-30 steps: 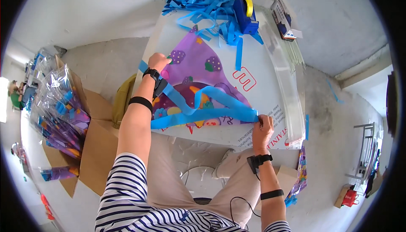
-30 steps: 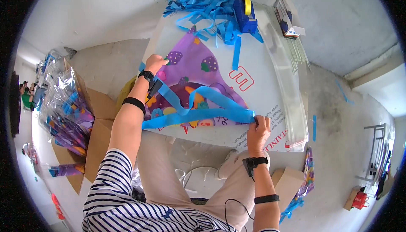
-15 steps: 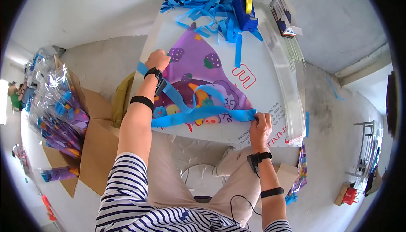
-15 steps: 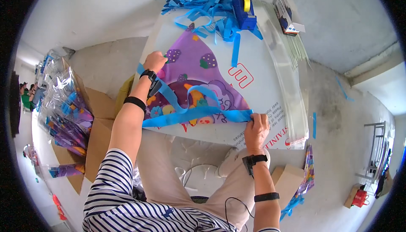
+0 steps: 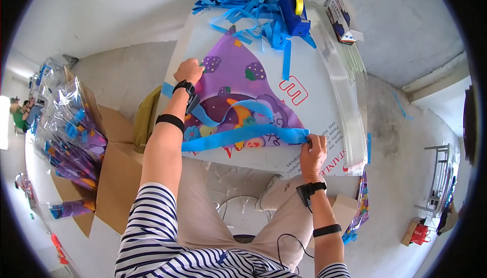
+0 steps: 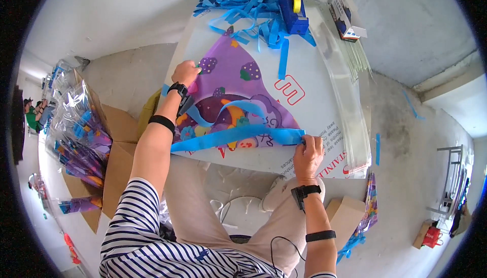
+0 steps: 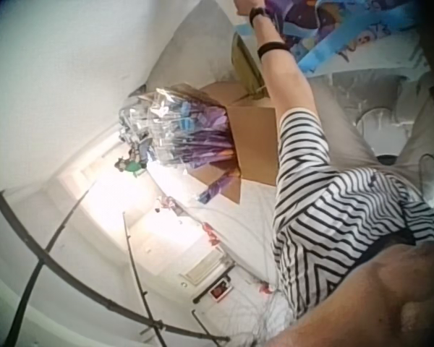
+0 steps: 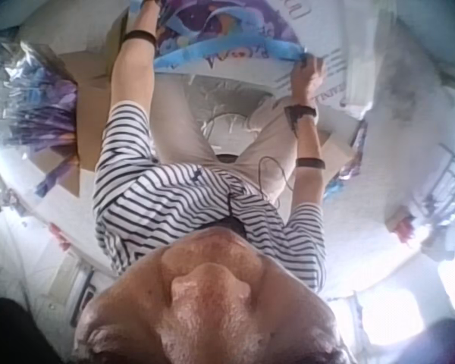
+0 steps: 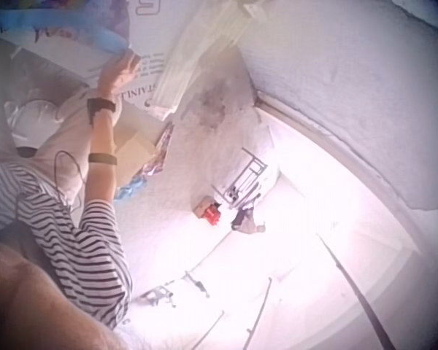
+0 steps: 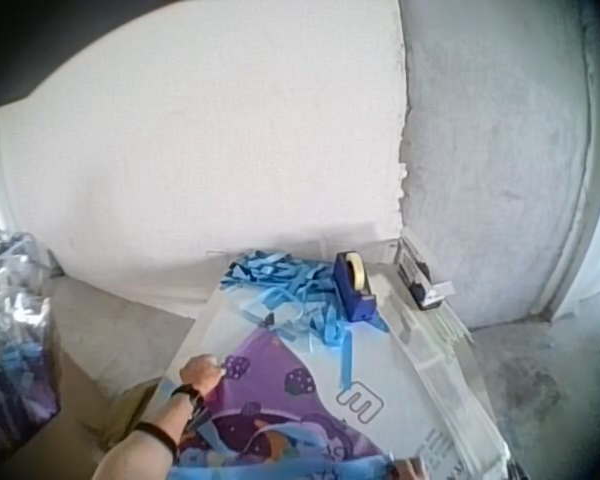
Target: Assembling and packaging decorative party cones with ribbons and plastic sleeves.
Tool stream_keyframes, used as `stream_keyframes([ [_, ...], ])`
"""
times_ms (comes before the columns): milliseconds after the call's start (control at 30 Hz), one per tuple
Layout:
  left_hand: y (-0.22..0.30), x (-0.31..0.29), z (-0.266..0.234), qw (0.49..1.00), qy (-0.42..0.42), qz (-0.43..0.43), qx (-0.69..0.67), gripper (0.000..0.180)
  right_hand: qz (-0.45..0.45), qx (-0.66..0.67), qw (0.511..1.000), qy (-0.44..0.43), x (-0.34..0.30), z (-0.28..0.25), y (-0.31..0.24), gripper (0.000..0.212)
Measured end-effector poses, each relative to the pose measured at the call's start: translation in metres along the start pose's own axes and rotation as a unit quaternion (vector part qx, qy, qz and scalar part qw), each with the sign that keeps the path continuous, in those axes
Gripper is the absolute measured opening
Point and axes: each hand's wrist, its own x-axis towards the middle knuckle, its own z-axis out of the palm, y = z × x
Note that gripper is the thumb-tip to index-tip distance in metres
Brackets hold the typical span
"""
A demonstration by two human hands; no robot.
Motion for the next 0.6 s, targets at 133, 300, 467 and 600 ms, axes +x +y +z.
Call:
stream_keyframes([
  [133, 0.000, -0.002, -0.001, 1.000, -0.010, -0.003, -0.007, 0.029, -0.003, -0.003, 1.000, 0.000, -0.002, 0.000, 0.000, 0.024],
  [300, 0.002, -0.006, -0.002, 1.000, -0.011, -0.008, -0.003, 0.031, -0.031, -0.026, 0.999, 0.008, -0.003, 0.000, -0.001, 0.022],
  [467, 0.014, -0.021, -0.006, 0.992, 0.117, 0.014, 0.053, 0.032, -0.040, -0.033, 0.999, 0.017, -0.002, 0.004, -0.001, 0.019],
  [600, 0.047, -0.068, -0.022, 0.926, 0.232, 0.292, -0.059, 0.022, -0.033, -0.032, 0.999, 0.019, 0.001, 0.004, -0.001, 0.021],
])
